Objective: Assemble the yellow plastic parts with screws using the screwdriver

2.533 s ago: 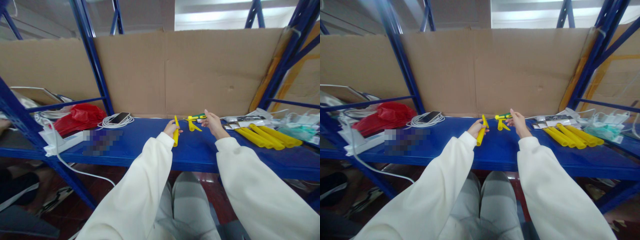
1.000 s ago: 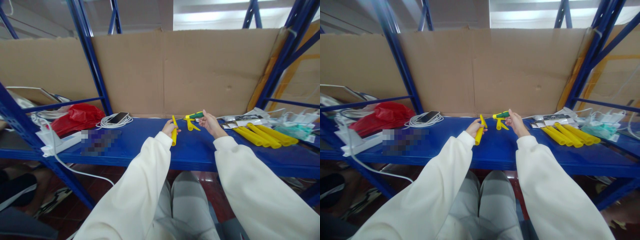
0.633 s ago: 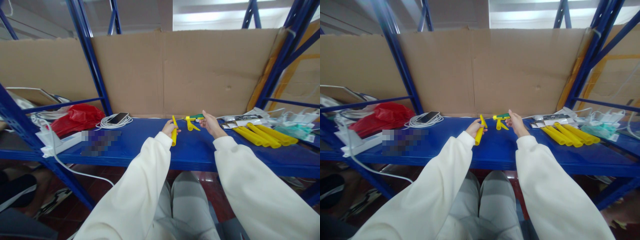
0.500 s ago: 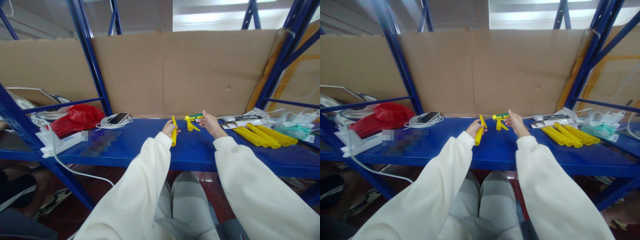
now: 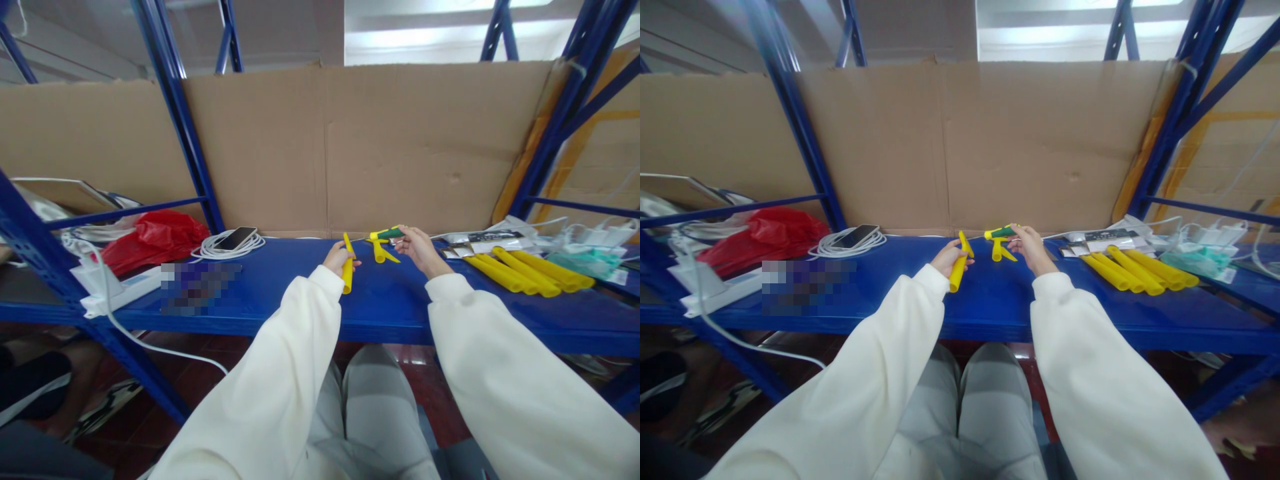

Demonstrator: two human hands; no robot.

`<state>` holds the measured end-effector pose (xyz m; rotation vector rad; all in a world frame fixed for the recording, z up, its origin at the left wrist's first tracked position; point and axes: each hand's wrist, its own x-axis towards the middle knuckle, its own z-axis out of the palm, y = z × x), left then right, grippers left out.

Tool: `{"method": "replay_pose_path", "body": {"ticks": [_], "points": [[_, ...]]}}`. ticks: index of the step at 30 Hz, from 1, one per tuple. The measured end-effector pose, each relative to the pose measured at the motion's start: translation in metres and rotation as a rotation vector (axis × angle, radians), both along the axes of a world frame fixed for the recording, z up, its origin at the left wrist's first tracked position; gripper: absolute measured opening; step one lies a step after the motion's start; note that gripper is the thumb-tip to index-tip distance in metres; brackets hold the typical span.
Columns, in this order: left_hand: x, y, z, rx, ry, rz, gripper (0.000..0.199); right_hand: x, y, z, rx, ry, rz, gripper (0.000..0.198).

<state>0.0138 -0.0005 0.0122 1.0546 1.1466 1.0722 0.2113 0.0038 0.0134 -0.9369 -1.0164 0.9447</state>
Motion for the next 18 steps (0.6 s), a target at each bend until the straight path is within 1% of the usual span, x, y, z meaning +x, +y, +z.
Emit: {"method": "replay_pose_path", "body": {"ticks": [6, 9, 15, 18], "points": [[0.0004, 0.0001, 0.0001, 0.002, -0.004, -0.003, 0.068, -0.0004, -0.0014, -0.0002, 0.019, -0.055, -0.058, 0.034], [0.0003, 0.0, 0.0004, 0.003, -0.003, -0.01, 0.067, -0.0015, -0.0032, 0.001, 0.011, -0.074, -0.064, 0.036], [0.0005, 0.0, -0.0002, -0.002, -0.01, 0.009, 0.067, -0.0025, -0.0064, 0.0038, 0.016, -0.062, 0.014, 0.036], [0.0006, 0.0001, -0.0001, -0.006, -0.017, 0.015, 0.069, -0.0013, -0.0067, 0.0043, 0.02, -0.037, 0.049, 0.032]]}}
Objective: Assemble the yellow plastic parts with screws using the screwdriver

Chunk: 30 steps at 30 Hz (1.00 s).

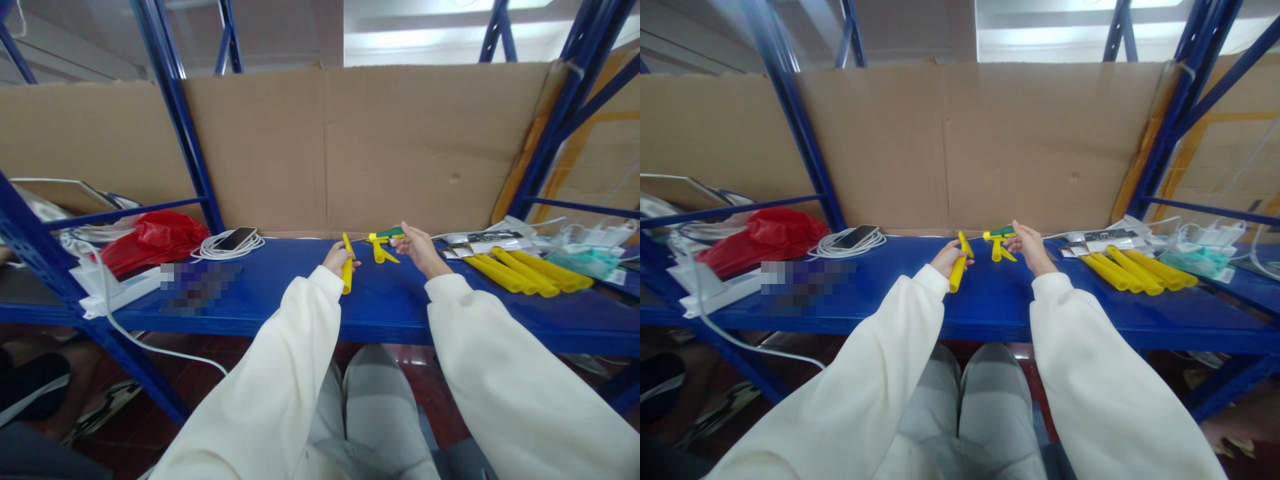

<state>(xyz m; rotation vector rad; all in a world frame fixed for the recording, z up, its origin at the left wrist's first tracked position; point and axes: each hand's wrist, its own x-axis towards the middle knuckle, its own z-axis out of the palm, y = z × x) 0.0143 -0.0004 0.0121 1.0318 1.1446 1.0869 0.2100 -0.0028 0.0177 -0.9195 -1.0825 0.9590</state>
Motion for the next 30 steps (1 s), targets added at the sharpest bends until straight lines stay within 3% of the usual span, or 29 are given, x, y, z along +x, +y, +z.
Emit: {"method": "replay_pose_path", "body": {"ticks": [9, 30], "points": [[-0.001, -0.001, 0.001, -0.006, 0.0, -0.007, 0.068, 0.001, -0.002, 0.003, -0.02, 0.102, 0.08, 0.013], [0.0, -0.002, 0.002, 0.006, 0.006, -0.017, 0.064, 0.005, 0.01, -0.005, 0.011, 0.043, -0.014, 0.046]]}}
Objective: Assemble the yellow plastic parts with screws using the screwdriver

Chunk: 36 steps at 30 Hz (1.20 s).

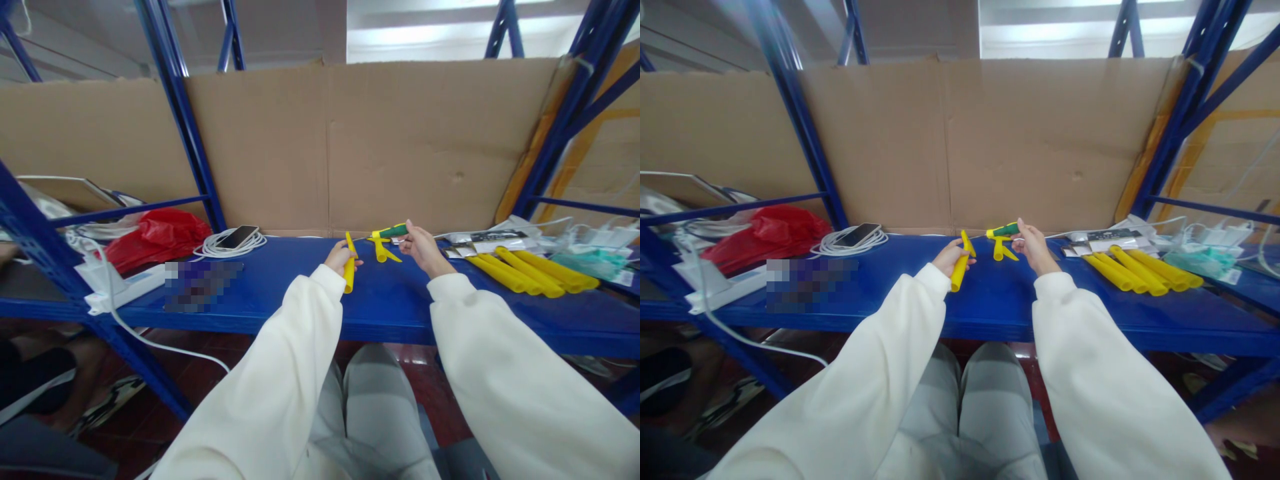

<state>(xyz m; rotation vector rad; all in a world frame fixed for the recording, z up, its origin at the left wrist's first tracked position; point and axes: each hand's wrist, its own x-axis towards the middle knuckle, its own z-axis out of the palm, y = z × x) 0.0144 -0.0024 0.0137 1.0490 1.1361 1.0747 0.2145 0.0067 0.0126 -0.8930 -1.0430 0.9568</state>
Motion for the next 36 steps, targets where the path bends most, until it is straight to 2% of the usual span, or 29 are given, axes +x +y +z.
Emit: {"method": "replay_pose_path", "body": {"ticks": [5, 16, 26, 36], "points": [[-0.0004, 0.0003, -0.0005, -0.002, 0.003, -0.01, 0.063, -0.0013, -0.0017, 0.0003, -0.024, -0.018, -0.051, 0.043], [-0.0001, 0.0017, -0.0006, -0.003, -0.004, -0.013, 0.068, -0.003, -0.0077, 0.0067, -0.077, 0.059, 0.042, 0.019], [0.0004, 0.0014, -0.0006, 0.0, 0.002, -0.028, 0.066, -0.0033, -0.0025, 0.0024, -0.038, 0.005, -0.101, 0.036], [0.0005, 0.0015, -0.0018, 0.003, 0.0, -0.03, 0.067, -0.0027, 0.0013, -0.0014, 0.009, -0.024, -0.126, 0.043]]}}
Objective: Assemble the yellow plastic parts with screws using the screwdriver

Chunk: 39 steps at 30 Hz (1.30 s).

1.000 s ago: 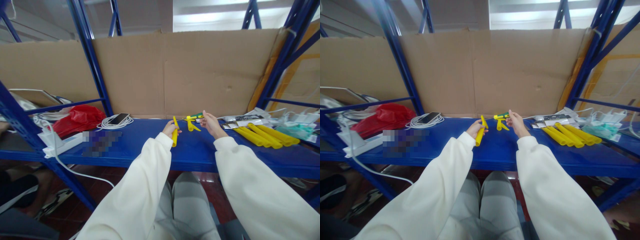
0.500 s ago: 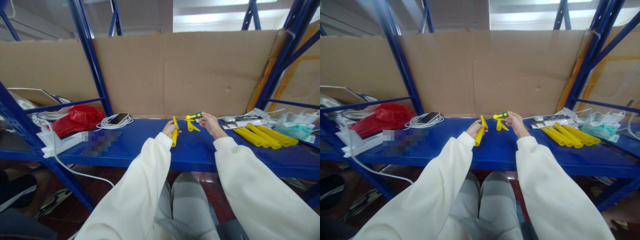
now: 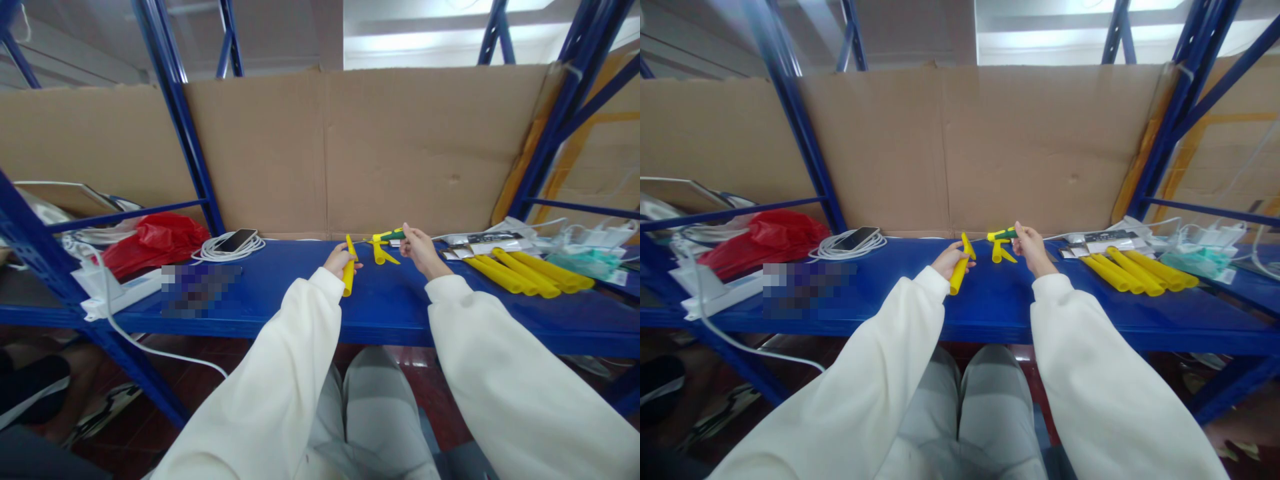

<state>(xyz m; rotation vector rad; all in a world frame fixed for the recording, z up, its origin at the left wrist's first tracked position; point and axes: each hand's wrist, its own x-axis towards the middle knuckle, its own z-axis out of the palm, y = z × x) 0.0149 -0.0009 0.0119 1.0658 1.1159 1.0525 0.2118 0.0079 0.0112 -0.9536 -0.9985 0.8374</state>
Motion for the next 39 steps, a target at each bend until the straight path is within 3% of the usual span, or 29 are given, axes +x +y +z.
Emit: {"method": "replay_pose_path", "body": {"ticks": [13, 25, 39], "points": [[-0.0007, 0.004, -0.003, 0.008, -0.009, 0.001, 0.07, 0.0006, -0.0068, 0.005, 0.008, 0.047, 0.147, 0.03], [0.0005, 0.0004, -0.0001, -0.006, 0.006, -0.005, 0.07, -0.0017, -0.0079, 0.0031, -0.06, -0.089, -0.054, 0.043], [-0.0007, 0.002, -0.0012, -0.005, 0.009, 0.006, 0.068, 0.0, -0.006, 0.0031, -0.092, -0.11, -0.04, 0.043]]}}
